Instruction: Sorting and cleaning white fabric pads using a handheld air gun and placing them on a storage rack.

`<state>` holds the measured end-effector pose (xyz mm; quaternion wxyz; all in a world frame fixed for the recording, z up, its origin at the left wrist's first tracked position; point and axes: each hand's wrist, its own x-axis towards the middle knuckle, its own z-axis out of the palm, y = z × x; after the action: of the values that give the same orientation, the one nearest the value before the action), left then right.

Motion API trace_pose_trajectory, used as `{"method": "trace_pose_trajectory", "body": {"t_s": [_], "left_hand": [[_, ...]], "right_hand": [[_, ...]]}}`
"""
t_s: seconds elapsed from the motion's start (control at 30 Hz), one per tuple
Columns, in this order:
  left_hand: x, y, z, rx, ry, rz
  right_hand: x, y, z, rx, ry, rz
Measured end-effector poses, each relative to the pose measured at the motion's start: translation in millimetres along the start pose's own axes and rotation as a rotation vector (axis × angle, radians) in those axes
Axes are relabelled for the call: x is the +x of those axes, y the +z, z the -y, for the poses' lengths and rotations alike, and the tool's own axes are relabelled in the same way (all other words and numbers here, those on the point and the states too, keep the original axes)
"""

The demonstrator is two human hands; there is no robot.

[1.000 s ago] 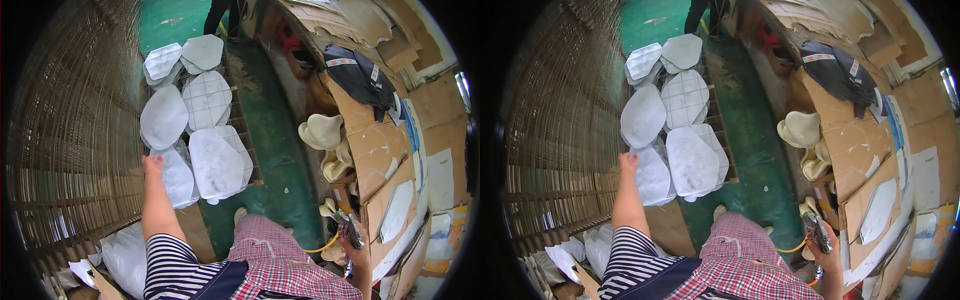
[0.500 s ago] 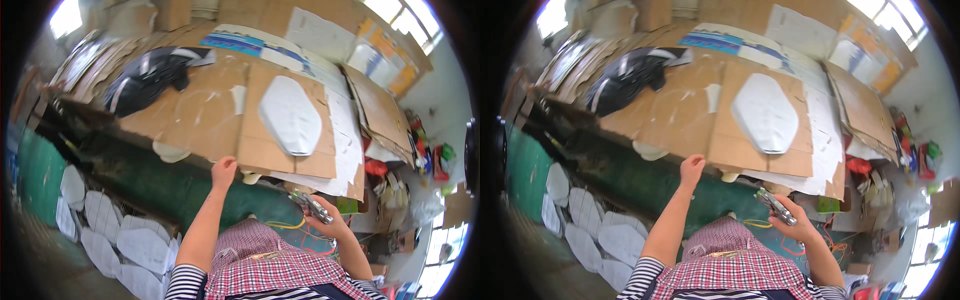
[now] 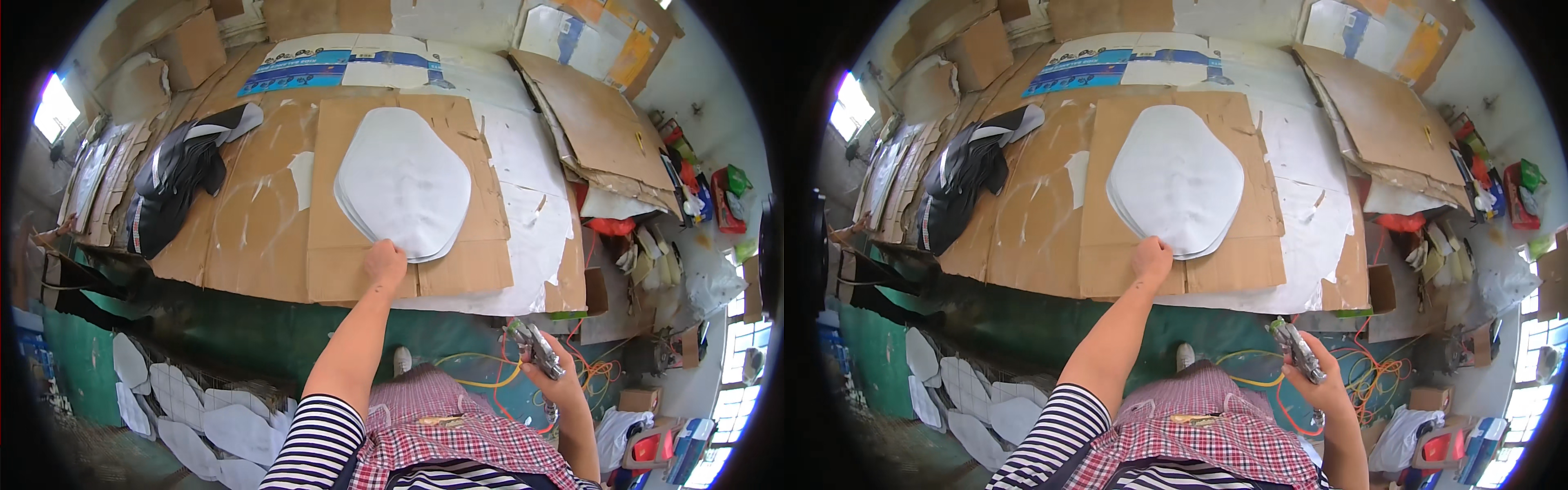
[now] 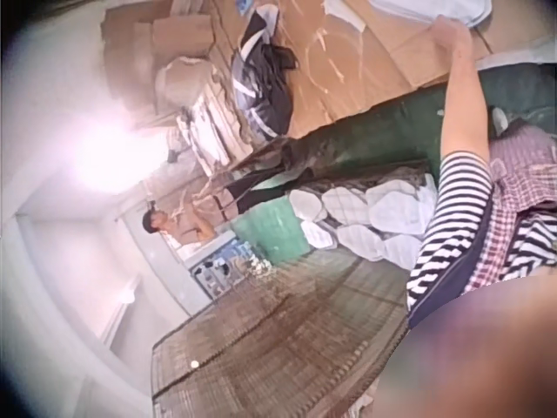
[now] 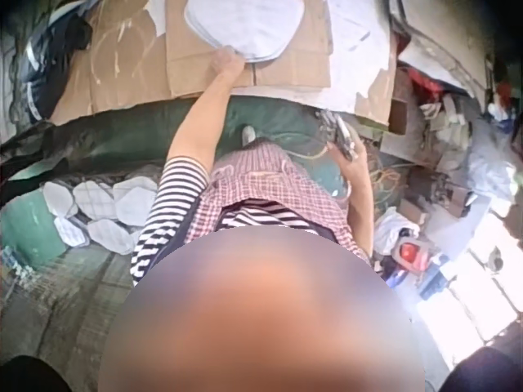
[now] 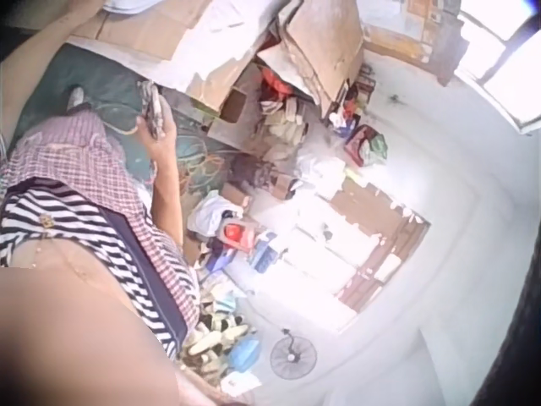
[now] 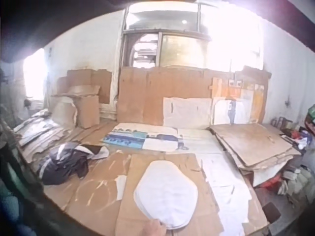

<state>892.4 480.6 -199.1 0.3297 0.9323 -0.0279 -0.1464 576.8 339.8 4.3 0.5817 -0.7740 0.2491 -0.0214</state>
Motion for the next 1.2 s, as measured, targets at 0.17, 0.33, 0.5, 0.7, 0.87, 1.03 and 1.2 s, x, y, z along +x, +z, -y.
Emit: {"method": "trace_pose_trajectory", "body": {"t_s": [0.17, 0.33, 0.5, 0.7, 0.87, 1.03, 1.2], "left_hand": [[-12, -14, -10, -0.116, -0.053, -0.14], [-4, -10, 6, -0.158, -0.086, -0.075], [-1, -23, 43, -0.488, -0.003, -0.169], [-149, -87, 113, -1.771, -0.422, 0.106], [-285, -122, 158, -2.062, -0.335, 0.28], [-322, -184, 163, -2.103, -0.2, 0.04], [-324, -201, 176, -2.076, -0.255, 0.043]], "right_hand": [[16, 9, 4, 0.041, -0.005, 0.083], [11, 14, 0, 0.028, -0.038, 0.134], [6, 10, -2, 0.03, -0.017, 0.159], [-1, 16, -7, 0.0, 0.012, 0.279], [-8, 52, -1, -0.018, 0.021, 0.439], [31, 99, 41, -0.133, -0.029, 0.617], [24, 118, 47, -0.169, -0.161, 0.598]]}}
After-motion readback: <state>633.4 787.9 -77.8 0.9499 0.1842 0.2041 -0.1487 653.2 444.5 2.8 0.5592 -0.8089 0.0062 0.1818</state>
